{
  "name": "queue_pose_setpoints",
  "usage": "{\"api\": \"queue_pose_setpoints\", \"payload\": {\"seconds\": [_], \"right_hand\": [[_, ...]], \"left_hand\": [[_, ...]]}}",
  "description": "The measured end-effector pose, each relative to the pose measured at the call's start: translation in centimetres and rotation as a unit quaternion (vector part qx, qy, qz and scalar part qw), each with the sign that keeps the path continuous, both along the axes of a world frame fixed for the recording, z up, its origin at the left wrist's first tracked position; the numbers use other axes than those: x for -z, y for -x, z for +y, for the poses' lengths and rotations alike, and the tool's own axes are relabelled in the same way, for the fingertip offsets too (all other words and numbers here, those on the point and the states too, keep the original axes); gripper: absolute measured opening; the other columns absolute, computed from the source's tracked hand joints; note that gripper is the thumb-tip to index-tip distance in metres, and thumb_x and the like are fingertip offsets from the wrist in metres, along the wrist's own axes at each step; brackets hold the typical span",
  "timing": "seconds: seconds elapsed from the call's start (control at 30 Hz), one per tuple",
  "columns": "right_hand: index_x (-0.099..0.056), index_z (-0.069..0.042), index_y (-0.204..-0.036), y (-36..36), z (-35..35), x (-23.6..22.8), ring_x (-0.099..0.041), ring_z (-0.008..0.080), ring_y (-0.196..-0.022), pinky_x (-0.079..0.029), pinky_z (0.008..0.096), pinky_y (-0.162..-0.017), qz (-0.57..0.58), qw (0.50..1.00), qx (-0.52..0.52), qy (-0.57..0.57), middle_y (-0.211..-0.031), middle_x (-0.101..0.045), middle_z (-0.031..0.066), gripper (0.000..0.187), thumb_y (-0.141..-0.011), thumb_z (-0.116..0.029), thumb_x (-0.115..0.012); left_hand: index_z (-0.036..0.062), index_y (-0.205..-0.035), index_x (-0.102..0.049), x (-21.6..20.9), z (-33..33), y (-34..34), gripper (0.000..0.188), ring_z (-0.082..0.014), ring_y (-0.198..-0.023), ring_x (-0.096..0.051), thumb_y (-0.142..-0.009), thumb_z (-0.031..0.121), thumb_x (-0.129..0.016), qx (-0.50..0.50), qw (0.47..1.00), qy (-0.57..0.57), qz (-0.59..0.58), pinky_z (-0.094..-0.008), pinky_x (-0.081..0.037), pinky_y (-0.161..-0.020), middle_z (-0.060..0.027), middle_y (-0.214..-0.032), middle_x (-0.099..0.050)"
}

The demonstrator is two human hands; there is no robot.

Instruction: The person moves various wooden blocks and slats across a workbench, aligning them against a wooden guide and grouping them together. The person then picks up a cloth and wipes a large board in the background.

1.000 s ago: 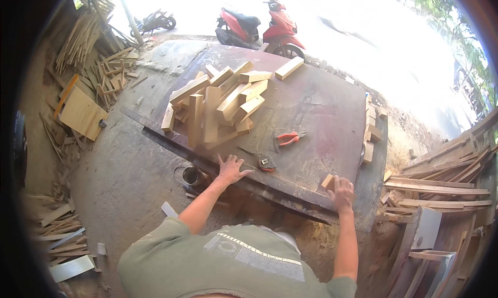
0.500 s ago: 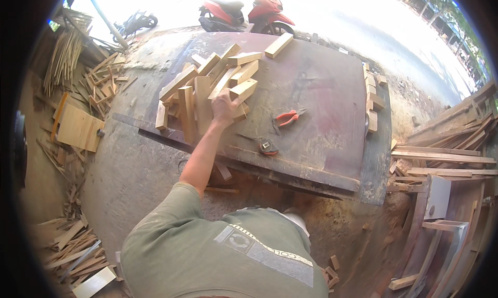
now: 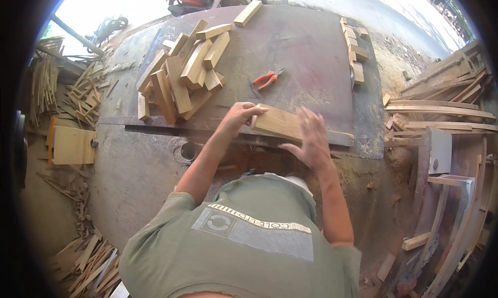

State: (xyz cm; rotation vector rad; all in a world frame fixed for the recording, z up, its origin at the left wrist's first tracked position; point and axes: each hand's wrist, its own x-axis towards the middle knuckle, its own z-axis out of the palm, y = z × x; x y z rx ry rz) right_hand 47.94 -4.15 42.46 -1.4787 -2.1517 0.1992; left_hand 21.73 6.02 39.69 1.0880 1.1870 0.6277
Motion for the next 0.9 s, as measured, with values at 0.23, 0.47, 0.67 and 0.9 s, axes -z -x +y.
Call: {"api": "queue_pose_setpoints", "payload": {"seconds": [0.23,0.47,0.67,0.9], "right_hand": [[-0.046,-0.010,-0.154,-3.8,3.7,2.3,-0.057,0.0370,-0.127,-0.044,0.0454,-0.114,-0.050,0.971,-0.064,0.226,-0.133,-0.059,0.0175,0.090,-0.073,-0.018,-0.084],[-0.053,-0.012,-0.149,-15.4,8.2,9.0,-0.059,0.0363,-0.122,-0.047,0.0449,-0.109,-0.209,0.948,-0.008,0.241,-0.130,-0.062,0.0146,0.080,-0.075,-0.014,-0.083],[-0.054,-0.011,-0.148,-18.5,8.7,12.1,-0.058,0.0366,-0.125,-0.046,0.0458,-0.110,-0.161,0.945,-0.009,0.285,-0.130,-0.062,0.0149,0.083,-0.074,-0.024,-0.089],[-0.054,-0.011,-0.148,-15.9,9.3,12.6,-0.057,0.0363,-0.126,-0.046,0.0450,-0.110,-0.155,0.949,-0.021,0.274,-0.132,-0.061,0.0133,0.084,-0.074,-0.029,-0.090]], "left_hand": [[0.0026,-0.113,-0.073,5.9,-2.9,-1.5,0.047,-0.0149,-0.089,-0.065,-0.094,0.046,-0.076,-0.092,0.994,-0.059,-0.028,-0.0315,-0.050,-0.079,-0.0066,-0.100,-0.074],[0.0104,-0.161,-0.031,16.1,-4.8,10.8,0.105,-0.0338,-0.159,-0.012,-0.086,0.076,-0.064,0.023,0.773,-0.243,0.585,-0.0739,-0.008,-0.120,-0.0169,-0.168,-0.025],[0.0178,-0.166,-0.018,18.6,-5.5,12.4,0.109,-0.0291,-0.161,0.006,-0.086,0.077,-0.062,0.048,0.781,-0.256,0.568,-0.0734,0.011,-0.119,-0.0094,-0.173,-0.007],[0.0191,-0.165,-0.018,18.5,-5.9,12.5,0.108,-0.0294,-0.161,0.006,-0.086,0.076,-0.064,0.035,0.776,-0.271,0.568,-0.0729,0.009,-0.120,-0.0077,-0.172,-0.007]]}}
